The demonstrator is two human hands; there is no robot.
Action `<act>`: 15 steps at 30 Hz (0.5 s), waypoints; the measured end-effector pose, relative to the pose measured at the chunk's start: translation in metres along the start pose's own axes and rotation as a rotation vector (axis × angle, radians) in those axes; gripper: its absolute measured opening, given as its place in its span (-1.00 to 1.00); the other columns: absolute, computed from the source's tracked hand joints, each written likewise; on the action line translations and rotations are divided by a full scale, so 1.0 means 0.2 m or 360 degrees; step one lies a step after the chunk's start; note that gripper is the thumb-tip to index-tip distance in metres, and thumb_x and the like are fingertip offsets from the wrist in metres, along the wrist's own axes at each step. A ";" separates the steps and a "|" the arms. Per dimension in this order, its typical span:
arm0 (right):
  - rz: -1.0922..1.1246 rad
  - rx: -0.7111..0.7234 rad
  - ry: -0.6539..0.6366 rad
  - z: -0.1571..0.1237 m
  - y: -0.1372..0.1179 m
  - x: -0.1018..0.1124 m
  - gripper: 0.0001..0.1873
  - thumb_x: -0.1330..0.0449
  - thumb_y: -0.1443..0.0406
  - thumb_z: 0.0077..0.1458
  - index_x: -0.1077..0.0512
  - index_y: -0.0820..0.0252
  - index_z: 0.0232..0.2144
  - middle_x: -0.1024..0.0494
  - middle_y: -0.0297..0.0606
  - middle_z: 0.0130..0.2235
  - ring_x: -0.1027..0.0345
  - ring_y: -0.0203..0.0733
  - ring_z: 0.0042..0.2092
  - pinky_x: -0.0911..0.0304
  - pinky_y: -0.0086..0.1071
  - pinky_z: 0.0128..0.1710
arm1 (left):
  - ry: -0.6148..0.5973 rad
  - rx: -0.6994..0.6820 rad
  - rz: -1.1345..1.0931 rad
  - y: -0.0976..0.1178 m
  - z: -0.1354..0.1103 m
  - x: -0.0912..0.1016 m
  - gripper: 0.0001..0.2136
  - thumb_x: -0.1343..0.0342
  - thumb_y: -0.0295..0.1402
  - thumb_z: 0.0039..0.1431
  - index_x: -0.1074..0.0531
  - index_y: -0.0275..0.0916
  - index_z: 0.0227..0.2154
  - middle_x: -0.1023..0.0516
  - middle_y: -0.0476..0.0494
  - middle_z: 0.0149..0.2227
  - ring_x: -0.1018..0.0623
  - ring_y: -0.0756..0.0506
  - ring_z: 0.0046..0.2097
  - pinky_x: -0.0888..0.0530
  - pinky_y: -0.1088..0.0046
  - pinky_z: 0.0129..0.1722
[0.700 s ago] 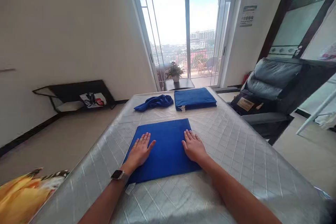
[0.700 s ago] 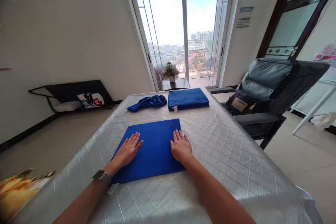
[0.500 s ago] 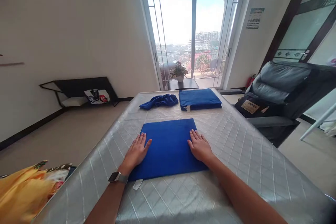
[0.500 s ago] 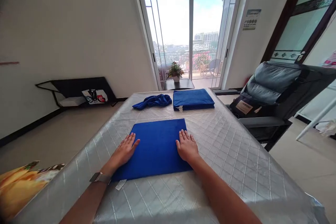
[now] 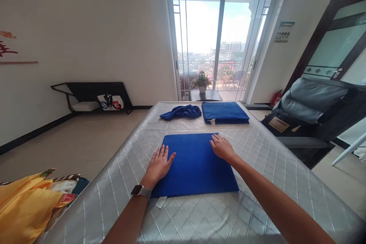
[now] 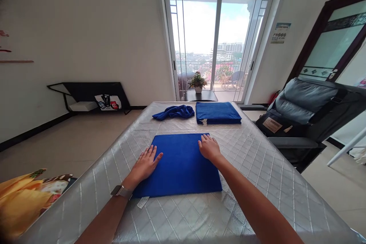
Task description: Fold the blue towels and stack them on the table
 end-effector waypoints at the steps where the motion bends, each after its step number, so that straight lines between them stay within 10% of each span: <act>1: 0.0012 -0.0002 -0.0014 0.05 0.00 -0.02 -0.38 0.22 0.13 0.37 -0.12 0.30 0.35 -0.10 -0.13 0.38 0.12 -0.08 0.40 0.22 -0.18 0.35 | 0.0019 -0.0030 -0.0015 0.00 0.00 0.00 -0.21 0.47 0.15 0.34 -0.06 -0.40 0.36 -0.08 -0.41 0.38 -0.11 -0.32 0.39 -0.13 0.02 0.32; 15: 0.0166 -0.0113 -0.0019 0.16 0.12 -0.19 -0.30 0.28 0.09 0.34 0.04 0.34 0.40 0.06 -0.20 0.43 0.31 -0.15 0.43 0.37 -0.20 0.37 | 0.0063 0.0047 -0.0103 -0.01 -0.02 0.15 -0.22 0.39 0.13 0.36 -0.10 -0.47 0.33 -0.13 -0.42 0.36 -0.14 -0.24 0.38 -0.12 0.08 0.35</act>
Point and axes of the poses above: each hand's wrist, its own z-axis towards the middle knuckle, its own x-axis out of the back of the hand, y = z × x, the point moved 9 cm from there along z, towards the middle knuckle
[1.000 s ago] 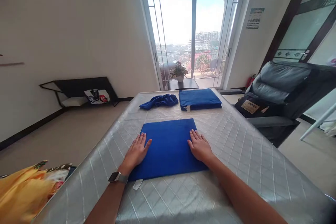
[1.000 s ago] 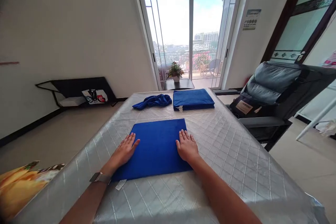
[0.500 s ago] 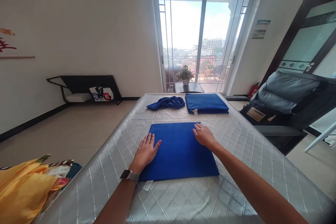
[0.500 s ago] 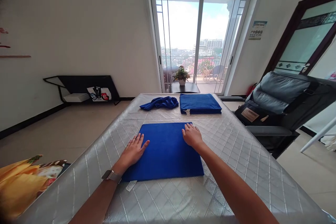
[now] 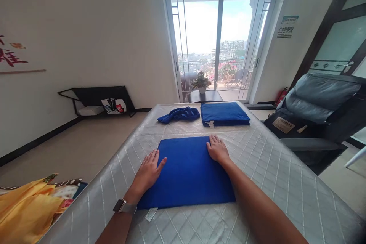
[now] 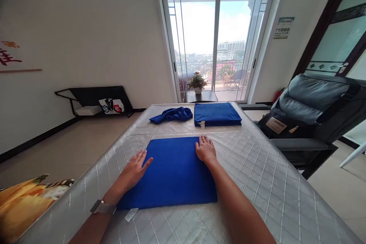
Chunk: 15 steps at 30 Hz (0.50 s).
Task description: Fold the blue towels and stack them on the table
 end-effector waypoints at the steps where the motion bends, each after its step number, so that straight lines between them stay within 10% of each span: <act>1: 0.0023 0.0002 0.0007 0.00 0.00 0.00 -0.30 0.28 0.10 0.34 0.03 0.35 0.40 0.06 -0.20 0.43 0.31 -0.15 0.43 0.37 -0.20 0.37 | 0.0019 -0.0040 -0.0008 0.06 -0.01 0.04 -0.25 0.39 0.11 0.37 -0.10 -0.45 0.33 -0.13 -0.41 0.36 -0.15 -0.23 0.38 -0.13 0.08 0.35; 8: 0.0099 -0.0010 0.0039 -0.01 0.00 0.03 -0.32 0.24 0.13 0.35 0.02 0.36 0.39 0.03 -0.18 0.42 0.27 -0.13 0.43 0.36 -0.18 0.38 | -0.0062 -0.0971 -0.0056 0.91 -0.06 0.18 -0.43 0.25 0.03 0.40 -0.17 -0.16 0.32 -0.21 -0.18 0.35 -0.19 -0.13 0.37 -0.10 0.17 0.38; 15: -0.0079 0.0110 -0.0090 -0.03 0.00 0.01 -0.31 0.12 0.19 0.31 0.09 0.28 0.41 0.17 -0.20 0.44 0.37 -0.12 0.44 0.37 -0.19 0.39 | -0.0093 -0.0817 -0.0395 1.32 0.37 -0.07 -0.39 0.48 -0.08 0.44 -0.08 -0.34 0.35 -0.14 -0.34 0.37 -0.12 -0.18 0.39 -0.17 0.09 0.34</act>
Point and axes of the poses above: each hand's wrist, its own z-axis towards the middle knuckle, its own x-axis out of the back of the hand, y = z × x, the point moved 9 cm from there along z, towards the middle knuckle
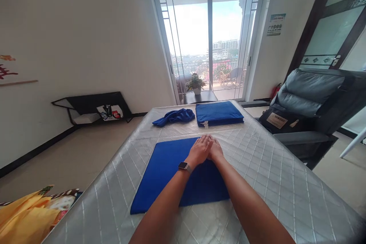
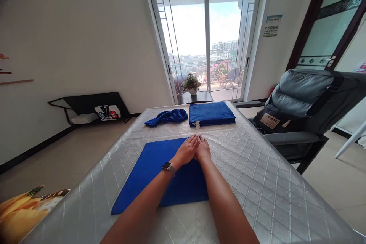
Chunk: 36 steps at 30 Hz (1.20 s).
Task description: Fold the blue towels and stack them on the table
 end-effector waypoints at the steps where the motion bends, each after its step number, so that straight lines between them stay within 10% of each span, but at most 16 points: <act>1: -0.0014 0.0001 0.0003 0.00 0.00 0.00 -0.30 0.11 0.19 0.30 0.10 0.28 0.41 0.18 -0.20 0.44 0.37 -0.12 0.44 0.38 -0.20 0.39 | -0.0003 0.0046 -0.0027 -0.03 0.04 -0.05 -0.39 0.49 -0.08 0.44 -0.06 -0.34 0.36 -0.12 -0.34 0.37 -0.10 -0.19 0.40 -0.16 0.05 0.34; 6: 0.0023 -0.0038 0.0040 0.02 0.01 -0.02 -0.33 0.20 0.17 0.33 0.08 0.30 0.41 0.14 -0.21 0.44 0.35 -0.14 0.44 0.37 -0.21 0.38 | -0.0120 0.0150 0.0018 -0.20 0.00 -0.15 -0.35 0.48 0.00 0.41 0.01 -0.27 0.39 -0.05 -0.28 0.40 -0.04 -0.19 0.42 -0.06 0.06 0.37; 18: 0.0080 -0.0145 0.0059 0.04 0.01 -0.01 -0.30 0.27 0.09 0.35 0.06 0.32 0.40 0.09 -0.25 0.43 0.32 -0.16 0.44 0.37 -0.19 0.38 | -0.0130 0.0821 0.0347 -1.07 -0.55 0.20 -0.23 0.52 0.11 0.35 -0.02 -0.38 0.37 -0.01 -0.34 0.41 -0.02 -0.25 0.42 -0.01 0.04 0.36; 30: -0.0074 -0.0065 0.0290 -0.11 -0.09 0.12 -0.35 0.25 0.20 0.34 0.01 0.35 0.39 0.04 -0.17 0.42 0.29 -0.15 0.43 0.42 -0.17 0.38 | -0.0067 0.0829 0.0384 -1.05 -0.58 0.24 -0.22 0.49 0.12 0.35 -0.06 -0.41 0.35 -0.04 -0.39 0.39 -0.05 -0.26 0.41 -0.10 0.06 0.33; 36: 0.0033 -0.0053 0.0027 -0.23 -0.07 0.01 -0.28 0.29 0.06 0.36 0.08 0.36 0.40 0.12 -0.20 0.43 0.32 -0.12 0.44 0.35 -0.15 0.38 | -0.0117 0.0831 0.0388 -1.10 -0.58 0.20 -0.19 0.53 0.11 0.34 0.00 -0.46 0.37 0.03 -0.38 0.41 0.00 -0.25 0.42 -0.05 0.08 0.35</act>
Point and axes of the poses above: each hand's wrist, its own z-axis towards the middle knuckle, its own x-axis out of the back of the hand, y = z × x, the point moved 9 cm from there along z, towards the middle knuckle
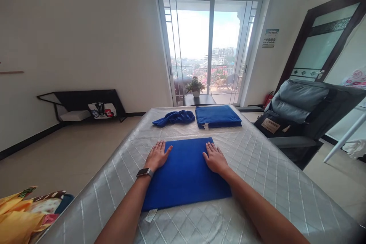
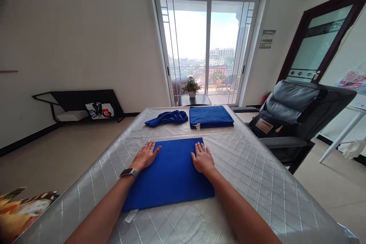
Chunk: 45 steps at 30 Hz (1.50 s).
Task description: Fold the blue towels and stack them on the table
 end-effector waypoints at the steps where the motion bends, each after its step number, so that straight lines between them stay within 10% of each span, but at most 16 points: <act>1: 0.0012 -0.0004 -0.0001 -0.01 0.00 0.00 -0.27 0.30 0.05 0.36 0.09 0.35 0.41 0.13 -0.21 0.43 0.33 -0.12 0.44 0.37 -0.16 0.39 | -0.0026 -0.0007 0.0013 -0.01 0.01 0.00 -0.19 0.53 0.12 0.33 0.00 -0.46 0.37 0.03 -0.38 0.41 0.00 -0.26 0.42 -0.06 0.06 0.35; 6: 0.0061 -0.0020 -0.0001 -0.01 0.01 -0.01 -0.28 0.32 0.05 0.36 0.10 0.33 0.41 0.15 -0.23 0.44 0.35 -0.16 0.44 0.38 -0.17 0.39 | -0.0004 0.0109 0.0153 0.08 0.06 0.12 -0.11 0.47 0.18 0.29 -0.08 -0.58 0.32 -0.05 -0.54 0.37 -0.04 -0.35 0.41 -0.01 -0.01 0.35; 13: -0.0013 0.0090 0.0022 -0.01 0.01 -0.02 -0.30 0.21 0.12 0.34 0.11 0.34 0.41 0.17 -0.18 0.44 0.35 -0.08 0.44 0.35 -0.13 0.39 | 0.0199 -0.0654 -0.0237 1.09 -0.05 0.11 -0.29 0.48 0.01 0.40 -0.05 -0.43 0.36 -0.06 -0.38 0.39 0.00 -0.23 0.42 -0.02 0.11 0.39; 17: -0.0079 0.0189 -0.0012 -0.02 0.00 -0.04 -0.25 0.07 0.17 0.28 0.13 0.30 0.42 0.20 -0.14 0.44 0.37 -0.04 0.44 0.38 -0.13 0.39 | 0.0113 -0.0961 -0.0348 1.32 -0.14 -0.02 -0.40 0.48 -0.09 0.44 -0.07 -0.32 0.36 -0.13 -0.36 0.37 -0.05 -0.20 0.41 -0.14 0.05 0.34; 21: -0.0011 0.0097 0.0032 -0.01 0.02 -0.03 -0.33 0.18 0.19 0.32 0.07 0.26 0.41 0.17 -0.22 0.44 0.36 -0.10 0.44 0.36 -0.13 0.39 | -0.0009 -0.0829 -0.0260 1.12 -0.16 -0.05 -0.34 0.48 -0.02 0.42 -0.03 -0.38 0.36 -0.04 -0.36 0.40 -0.02 -0.16 0.42 -0.06 0.15 0.38; 33: 0.0090 0.0009 0.0021 0.00 0.02 -0.02 -0.29 0.29 0.08 0.35 0.09 0.35 0.41 0.14 -0.22 0.44 0.34 -0.12 0.44 0.39 -0.14 0.39 | -0.0040 -0.0016 0.0041 0.06 -0.26 0.01 -0.19 0.50 0.13 0.35 0.04 -0.48 0.37 0.07 -0.38 0.42 0.02 -0.24 0.43 0.00 0.10 0.38; 45: -0.0034 0.0001 -0.0038 -0.01 0.01 0.00 -0.30 0.30 0.08 0.36 0.10 0.35 0.41 0.15 -0.21 0.44 0.35 -0.13 0.44 0.37 -0.15 0.38 | 0.0045 0.0033 0.0005 0.04 -0.28 0.02 -0.15 0.53 0.15 0.33 -0.02 -0.53 0.35 0.01 -0.45 0.40 -0.02 -0.28 0.42 -0.03 0.11 0.35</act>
Point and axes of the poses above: each hand's wrist, its own z-axis towards the middle knuckle, its own x-axis out of the back of the hand, y = z × x, the point moved 9 cm from there along z, towards the middle knuckle
